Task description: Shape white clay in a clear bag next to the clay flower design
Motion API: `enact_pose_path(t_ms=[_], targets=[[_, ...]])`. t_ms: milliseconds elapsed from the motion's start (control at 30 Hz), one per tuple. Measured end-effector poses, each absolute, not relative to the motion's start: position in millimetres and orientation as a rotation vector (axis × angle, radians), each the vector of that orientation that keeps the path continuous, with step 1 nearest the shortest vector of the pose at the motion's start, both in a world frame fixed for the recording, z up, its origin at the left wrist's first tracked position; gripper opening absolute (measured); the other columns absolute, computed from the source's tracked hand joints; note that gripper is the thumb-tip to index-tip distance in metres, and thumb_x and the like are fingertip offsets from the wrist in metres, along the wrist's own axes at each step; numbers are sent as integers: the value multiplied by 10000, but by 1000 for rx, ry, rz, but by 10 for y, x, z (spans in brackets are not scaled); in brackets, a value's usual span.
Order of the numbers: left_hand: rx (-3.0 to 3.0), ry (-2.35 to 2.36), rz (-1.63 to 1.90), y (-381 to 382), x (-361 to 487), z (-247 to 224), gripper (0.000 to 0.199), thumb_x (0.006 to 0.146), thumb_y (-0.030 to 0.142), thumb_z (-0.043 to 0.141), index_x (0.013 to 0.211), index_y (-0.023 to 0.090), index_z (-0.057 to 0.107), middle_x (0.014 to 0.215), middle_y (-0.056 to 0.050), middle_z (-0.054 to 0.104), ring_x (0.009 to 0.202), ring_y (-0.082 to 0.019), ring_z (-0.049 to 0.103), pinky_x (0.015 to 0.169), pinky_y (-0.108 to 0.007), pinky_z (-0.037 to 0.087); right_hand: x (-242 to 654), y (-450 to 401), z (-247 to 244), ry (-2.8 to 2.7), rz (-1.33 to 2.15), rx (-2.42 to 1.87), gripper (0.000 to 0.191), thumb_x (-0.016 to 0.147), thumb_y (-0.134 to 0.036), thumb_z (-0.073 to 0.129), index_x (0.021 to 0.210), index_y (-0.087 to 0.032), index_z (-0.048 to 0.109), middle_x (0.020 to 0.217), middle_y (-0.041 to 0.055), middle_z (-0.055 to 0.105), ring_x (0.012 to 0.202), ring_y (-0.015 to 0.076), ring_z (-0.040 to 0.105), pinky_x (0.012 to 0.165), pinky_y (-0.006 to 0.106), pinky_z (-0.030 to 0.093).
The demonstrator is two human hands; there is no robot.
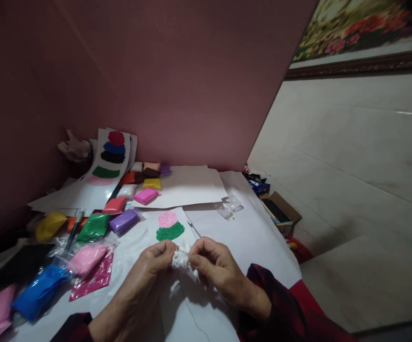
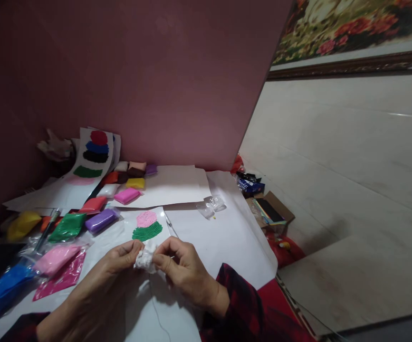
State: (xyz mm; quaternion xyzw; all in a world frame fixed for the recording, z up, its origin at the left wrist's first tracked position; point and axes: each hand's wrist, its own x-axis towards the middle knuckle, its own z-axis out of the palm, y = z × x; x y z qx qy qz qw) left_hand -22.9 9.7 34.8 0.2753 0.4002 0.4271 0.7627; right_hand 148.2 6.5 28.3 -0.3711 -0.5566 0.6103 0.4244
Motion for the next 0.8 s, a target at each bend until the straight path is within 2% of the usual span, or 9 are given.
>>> enact_pose_path(t_ms=[167,300,400,600,800], targets=[[601,802,850,70,-196,346,410,680,392,831,619,157,500,554,19,509,492,-88,440,504,-210,302,1451,75,226,-1240,1555,-941,406,804,-529,702,764,-164,528,509,-76,489,353,41,424,354,155,278],[609,723,767,48,-178,369,394,672,378,829,598,141,523,552,3,523,486,-92,450,508,-216,302,1448,100,203,-1154,1660,-921,440,724,-531,772,749,-153,547,529,-53,538,339,38,420,331,152,275],[600,741,799,49,-180,364,394,690,401,814,600,140,532,560,6,514,503,-94,440,520,-218,302,1465,107,219,-1099,1660,-929,431,705,-506,795,738,-147,560,545,-56,528,352,23,396,337,144,275],[618,785,920,57,-175,363,308,702,350,814,681,117,613,684,-41,601,599,-124,510,582,-233,367,1476,107,289,-1191,1552,-967,424,717,-508,787,718,-142,574,517,-64,501,355,29,410,344,150,275],[601,724,893,58,-182,347,374,711,362,816,616,144,528,571,13,516,514,-84,440,511,-198,322,1477,117,256,-1143,1632,-943,429,707,-508,796,726,-151,559,508,-52,540,346,46,429,344,157,278]])
